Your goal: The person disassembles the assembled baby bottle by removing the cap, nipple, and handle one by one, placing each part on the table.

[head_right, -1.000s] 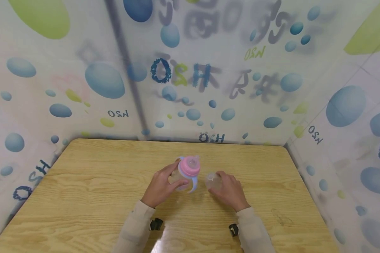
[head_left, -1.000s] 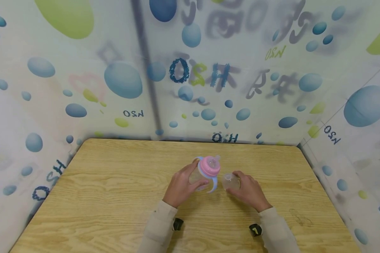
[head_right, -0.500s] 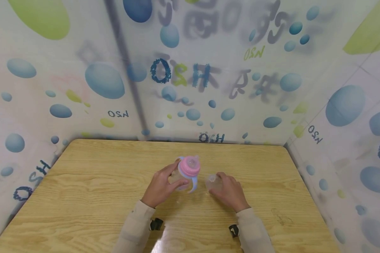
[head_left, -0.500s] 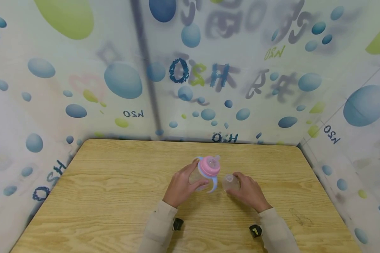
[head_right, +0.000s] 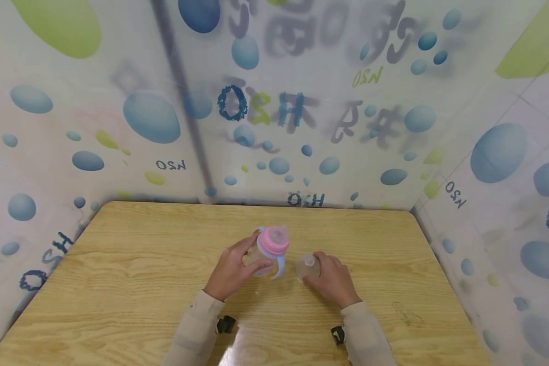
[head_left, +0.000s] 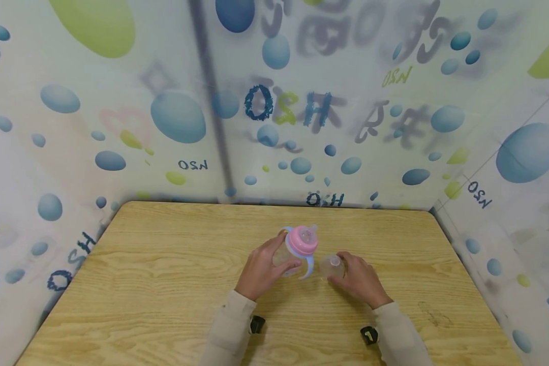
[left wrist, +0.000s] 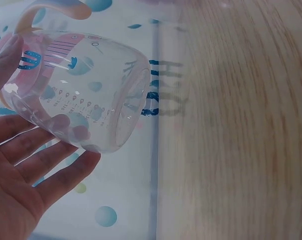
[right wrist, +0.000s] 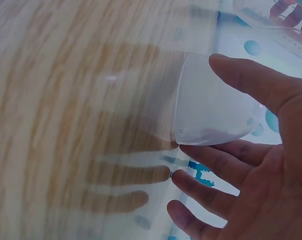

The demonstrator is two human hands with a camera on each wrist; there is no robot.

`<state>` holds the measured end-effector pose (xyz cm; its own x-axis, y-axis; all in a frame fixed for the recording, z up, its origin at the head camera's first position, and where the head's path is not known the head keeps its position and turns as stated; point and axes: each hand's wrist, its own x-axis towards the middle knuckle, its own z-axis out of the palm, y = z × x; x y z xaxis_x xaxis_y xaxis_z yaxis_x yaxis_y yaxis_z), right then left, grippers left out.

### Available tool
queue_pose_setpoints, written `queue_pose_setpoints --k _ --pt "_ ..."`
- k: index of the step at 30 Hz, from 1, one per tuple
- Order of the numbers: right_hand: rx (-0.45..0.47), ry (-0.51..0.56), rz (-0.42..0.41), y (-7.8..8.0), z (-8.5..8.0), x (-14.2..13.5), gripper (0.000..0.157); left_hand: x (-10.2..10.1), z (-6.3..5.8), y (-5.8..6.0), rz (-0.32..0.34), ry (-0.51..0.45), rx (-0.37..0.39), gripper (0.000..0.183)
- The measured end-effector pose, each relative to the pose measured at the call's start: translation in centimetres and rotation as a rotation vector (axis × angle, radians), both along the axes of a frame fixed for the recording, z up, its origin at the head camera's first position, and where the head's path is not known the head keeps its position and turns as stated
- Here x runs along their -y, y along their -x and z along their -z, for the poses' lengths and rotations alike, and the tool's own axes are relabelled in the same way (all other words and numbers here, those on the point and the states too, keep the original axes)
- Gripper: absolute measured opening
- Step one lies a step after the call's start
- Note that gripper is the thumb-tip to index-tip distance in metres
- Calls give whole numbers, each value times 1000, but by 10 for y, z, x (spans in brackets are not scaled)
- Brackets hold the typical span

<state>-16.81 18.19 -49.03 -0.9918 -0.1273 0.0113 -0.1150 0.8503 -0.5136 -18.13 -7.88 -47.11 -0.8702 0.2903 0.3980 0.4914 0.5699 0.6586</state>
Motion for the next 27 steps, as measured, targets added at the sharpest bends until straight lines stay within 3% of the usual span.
queue_pose_setpoints --k 6,11,20,27 --pt "11 8 2 -1 0 -1 60 0 0 0 1 -6 8 75" --pt "5 52 8 -1 -11 1 63 -1 -1 0 3 -13 2 74" --pt "-197 285 -24 -4 -46 19 51 -4 -1 0 19 -15 -46 75" --pt "-201 402 -18 -3 -57 37 46 -6 1 0 7 -8 -114 73"
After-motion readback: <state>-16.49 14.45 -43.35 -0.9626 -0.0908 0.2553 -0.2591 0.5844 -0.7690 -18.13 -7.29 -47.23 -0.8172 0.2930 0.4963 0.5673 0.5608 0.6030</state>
